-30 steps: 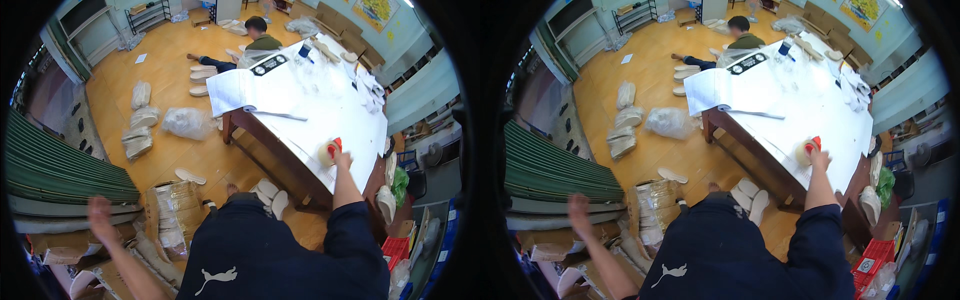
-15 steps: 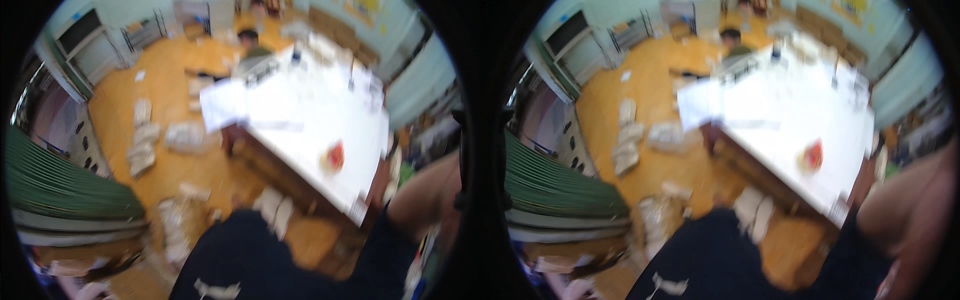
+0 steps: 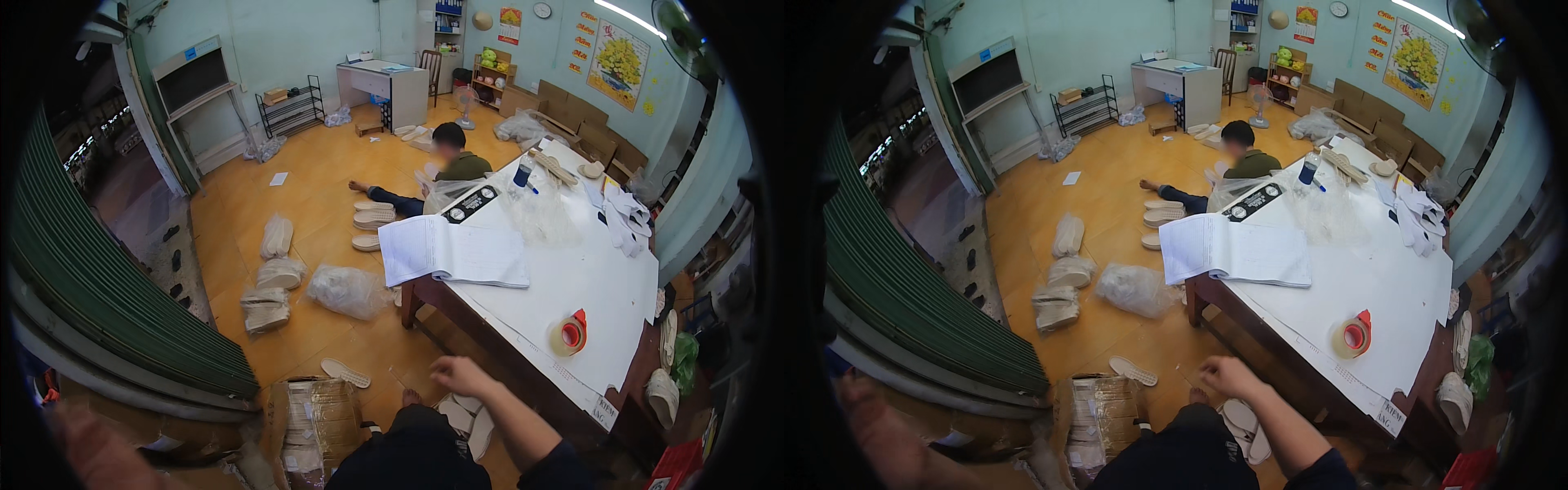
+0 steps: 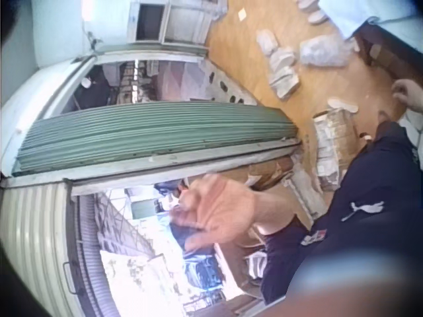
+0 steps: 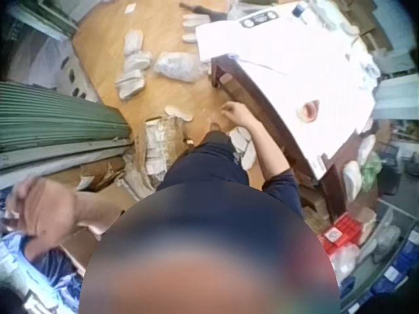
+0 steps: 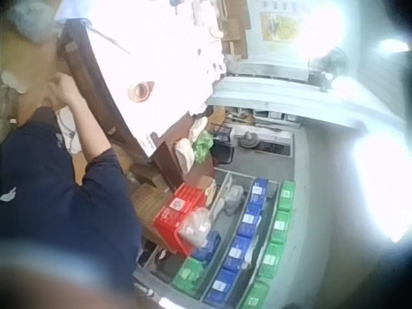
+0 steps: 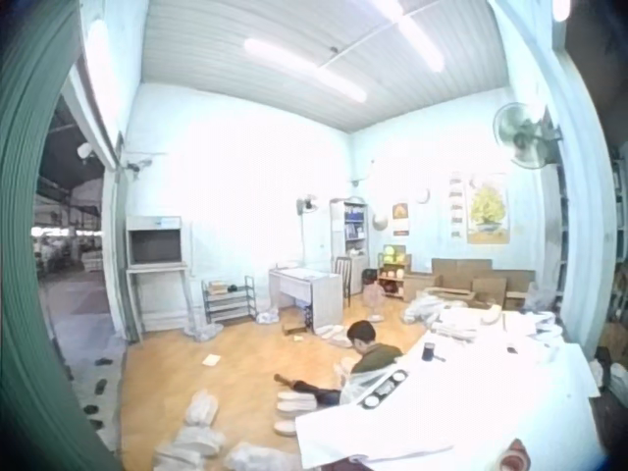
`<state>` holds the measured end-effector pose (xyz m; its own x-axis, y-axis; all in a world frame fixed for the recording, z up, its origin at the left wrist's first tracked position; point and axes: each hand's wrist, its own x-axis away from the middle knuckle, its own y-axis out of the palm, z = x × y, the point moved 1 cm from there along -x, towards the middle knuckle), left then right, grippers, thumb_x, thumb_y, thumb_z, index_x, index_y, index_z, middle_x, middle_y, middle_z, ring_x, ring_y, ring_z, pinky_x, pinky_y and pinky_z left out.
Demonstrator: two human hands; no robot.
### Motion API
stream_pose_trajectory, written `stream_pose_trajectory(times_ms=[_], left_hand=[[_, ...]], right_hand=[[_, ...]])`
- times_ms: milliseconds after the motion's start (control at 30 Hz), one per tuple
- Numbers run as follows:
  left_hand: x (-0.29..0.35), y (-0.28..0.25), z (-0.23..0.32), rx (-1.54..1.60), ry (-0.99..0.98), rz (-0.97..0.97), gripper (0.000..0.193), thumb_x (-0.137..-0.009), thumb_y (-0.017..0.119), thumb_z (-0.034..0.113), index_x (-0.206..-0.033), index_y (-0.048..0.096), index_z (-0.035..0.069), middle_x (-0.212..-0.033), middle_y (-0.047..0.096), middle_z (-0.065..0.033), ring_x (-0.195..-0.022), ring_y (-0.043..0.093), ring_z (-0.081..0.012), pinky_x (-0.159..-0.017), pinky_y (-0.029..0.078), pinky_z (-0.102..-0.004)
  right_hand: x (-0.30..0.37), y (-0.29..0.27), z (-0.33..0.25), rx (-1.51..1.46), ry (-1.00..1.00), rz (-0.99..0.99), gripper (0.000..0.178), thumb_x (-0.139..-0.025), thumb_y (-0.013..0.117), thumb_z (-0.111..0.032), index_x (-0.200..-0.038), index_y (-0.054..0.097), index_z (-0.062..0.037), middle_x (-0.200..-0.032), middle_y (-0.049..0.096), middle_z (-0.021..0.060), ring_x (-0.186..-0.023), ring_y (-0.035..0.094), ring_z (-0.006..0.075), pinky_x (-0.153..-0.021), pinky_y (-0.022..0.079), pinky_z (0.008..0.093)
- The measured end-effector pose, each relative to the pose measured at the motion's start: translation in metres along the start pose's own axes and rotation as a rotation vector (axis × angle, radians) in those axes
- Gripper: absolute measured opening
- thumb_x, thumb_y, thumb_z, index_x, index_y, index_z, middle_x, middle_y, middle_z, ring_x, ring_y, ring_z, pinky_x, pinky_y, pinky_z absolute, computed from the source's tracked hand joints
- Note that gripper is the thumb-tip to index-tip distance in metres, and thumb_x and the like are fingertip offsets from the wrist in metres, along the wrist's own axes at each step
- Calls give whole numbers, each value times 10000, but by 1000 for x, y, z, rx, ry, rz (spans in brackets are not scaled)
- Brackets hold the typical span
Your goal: The person tapes a plastic-wrapped bundle of slippers with a handheld tape dispenser, then writes labels on the package with a blue marker. The person moves the bundle and continues labeling while another person sits nearby.
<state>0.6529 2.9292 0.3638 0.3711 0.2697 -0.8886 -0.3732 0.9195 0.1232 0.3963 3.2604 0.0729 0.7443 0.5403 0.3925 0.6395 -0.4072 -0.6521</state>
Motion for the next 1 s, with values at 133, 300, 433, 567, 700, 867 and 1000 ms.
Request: stream_pose_trajectory(times_ms=[133,300,433,567,700,867,1000], left_hand=[[125,-20,-87,-307,-894,248,565,-1059,431,491,-1317,561,6,-978,669,-102,-853,671,-195,-706,568,-355],[224,-22,-88,-564,-1356,41,358,-964,692,276,-1253,679,65,-1108,730,-101,-971,678,-267,-879,528,-373],[241,-25,-96,-1015,-1319,-460,395,-961,683,286,-1264,659,34,-1067,728,-142,-950,685,-284,-889,532,-371],[289,-46,-120,-1149,-1663,-579,424,-974,659,334,-1259,655,21,-1082,720,-177,-970,686,-304,-911,528,-394],[370,-63,-126,-962,-1851,-446,475,-978,629,401,-1252,661,14,-1133,719,-192,-1038,688,-326,-937,519,-406],[425,-87,-154,-807,-2085,-280,477,-975,631,401,-1255,663,15,-1150,718,-193,-1057,685,-325,-948,515,-403],[434,-109,-175,-717,-2178,-189,479,-973,632,401,-1257,664,16,-1163,716,-194,-1073,683,-323,-956,511,-402]], right_hand=[[-70,97,65,132,-91,-60,547,-866,724,-336,-1312,630,-33,-1442,532,223,-1295,560,371,-1089,444,432],[-184,63,88,131,106,108,621,-869,685,-282,-1413,527,-26,-1618,292,219,-1338,516,384,-1100,439,444],[-252,9,62,242,17,135,588,-861,641,-187,-1420,513,-55,-1621,273,212,-1238,583,395,-1041,481,476],[-268,-27,34,254,-214,399,557,-832,610,-114,-1377,500,-73,-1489,381,289,-1057,638,454,-924,537,514],[-255,-83,59,276,-50,800,688,-852,622,-184,-1449,351,25,-1420,395,385,-1066,621,511,-882,553,523],[-229,-152,136,-274,605,682,710,-899,651,-217,-1491,348,31,-1330,537,359,-921,717,398,-798,593,463],[-214,-169,173,-238,622,716,578,-911,655,-240,-1408,488,4,-1142,696,233,-651,729,292,-736,593,396]])
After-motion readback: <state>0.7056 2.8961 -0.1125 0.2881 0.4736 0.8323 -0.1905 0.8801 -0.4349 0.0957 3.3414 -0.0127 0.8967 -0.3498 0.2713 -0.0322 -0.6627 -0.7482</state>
